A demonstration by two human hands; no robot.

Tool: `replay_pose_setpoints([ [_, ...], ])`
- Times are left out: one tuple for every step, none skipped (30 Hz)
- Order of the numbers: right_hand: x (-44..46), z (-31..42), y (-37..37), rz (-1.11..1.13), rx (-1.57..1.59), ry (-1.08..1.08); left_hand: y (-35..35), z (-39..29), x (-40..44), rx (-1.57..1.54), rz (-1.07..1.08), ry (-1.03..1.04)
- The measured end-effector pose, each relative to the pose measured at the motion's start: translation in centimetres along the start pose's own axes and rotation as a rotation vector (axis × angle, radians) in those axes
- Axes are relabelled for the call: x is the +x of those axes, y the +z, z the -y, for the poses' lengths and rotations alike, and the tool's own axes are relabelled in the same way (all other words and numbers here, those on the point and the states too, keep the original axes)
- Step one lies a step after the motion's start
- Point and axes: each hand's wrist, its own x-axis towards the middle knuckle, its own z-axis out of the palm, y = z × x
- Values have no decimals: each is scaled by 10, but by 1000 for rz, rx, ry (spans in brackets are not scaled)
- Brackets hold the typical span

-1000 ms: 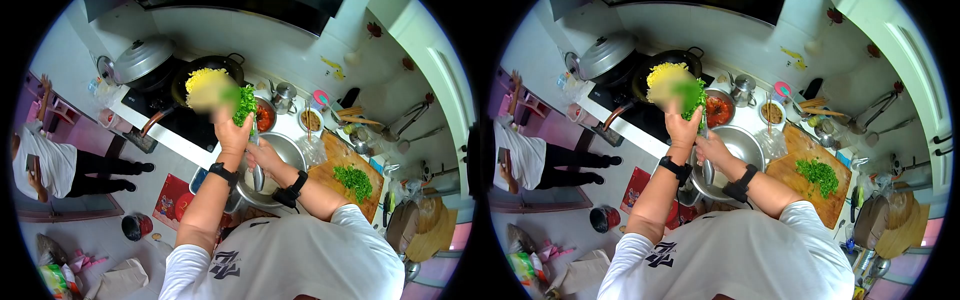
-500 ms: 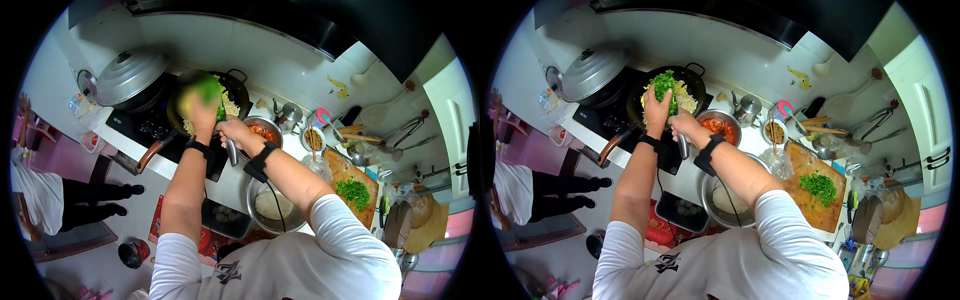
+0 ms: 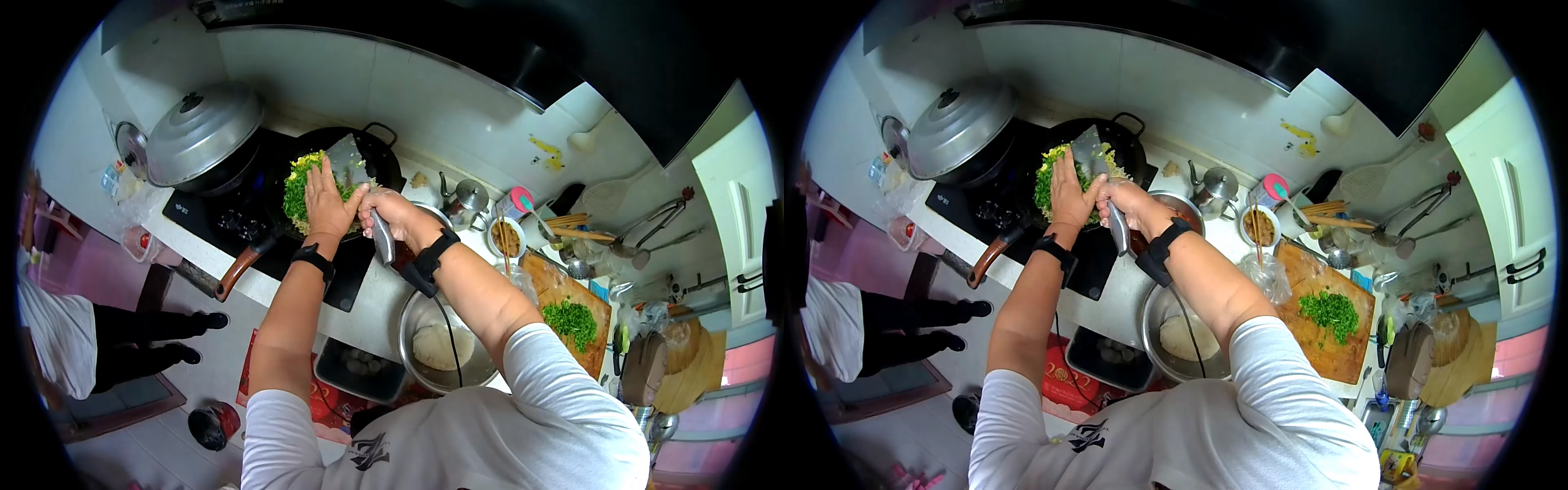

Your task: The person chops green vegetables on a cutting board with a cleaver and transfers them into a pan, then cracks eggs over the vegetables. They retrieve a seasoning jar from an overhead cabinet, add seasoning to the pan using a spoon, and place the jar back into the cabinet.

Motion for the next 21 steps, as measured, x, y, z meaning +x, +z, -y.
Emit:
replay_pose_setpoints([
  [-2, 1, -1, 66, 32, -2, 2, -2, 1, 6, 1, -3],
  [-3, 1, -1, 76, 48, 0, 3, -2, 2, 4, 1, -2],
  [-6, 2, -1, 75, 48, 0, 3, -1, 5, -15, -10, -10],
  [-10, 2, 0, 72, 35, 12, 1, 1, 8, -34, -22, -17],
  [-13, 2, 0, 69, 23, 23, 0, 3, 12, -35, -23, -17],
  [-18, 2, 1, 68, 24, 22, 0, 7, 16, -8, -40, -46],
  [-23, 1, 2, 75, 22, 21, -1, 10, 22, 16, -56, -74],
  [-27, 0, 3, 84, 20, 21, 0, 15, 27, 45, -84, -106],
  [-32, -2, 3, 82, 18, 21, -1, 20, 33, 43, -84, -106],
  [-37, -4, 2, 91, 28, 21, -3, 25, 38, 95, -94, -150],
  [-40, -5, 0, 99, 39, 22, -4, 30, 41, 146, -102, -193],
  [-39, -6, -4, 138, 56, 26, -7, 32, 43, 215, -97, -238],
  [-39, -8, -6, 134, 58, 24, -6, 39, 44, 279, -113, -275],
  [-40, -9, -9, 106, 56, 27, -5, 44, 46, 294, -107, -304],
  [-41, -10, -10, 78, 56, 30, -3, 48, 47, 310, -101, -333],
  [-41, -10, -11, 75, 58, 28, 2, 49, 48, 307, -160, -300],
  [-38, -9, -11, 59, 40, 24, 7, 50, 50, 308, -158, -297],
  [-36, -10, -11, 43, 22, 21, 3, 37, 51, 221, -137, -213],
  [-32, -10, -10, 45, 25, 21, 3, 27, 50, 134, -116, -131],
  [-28, -11, -9, 34, 33, 41, 7, 17, 48, 117, -126, -96],
  [-26, -10, -5, 22, 41, 62, 9, 8, 49, 87, -84, -78],
])
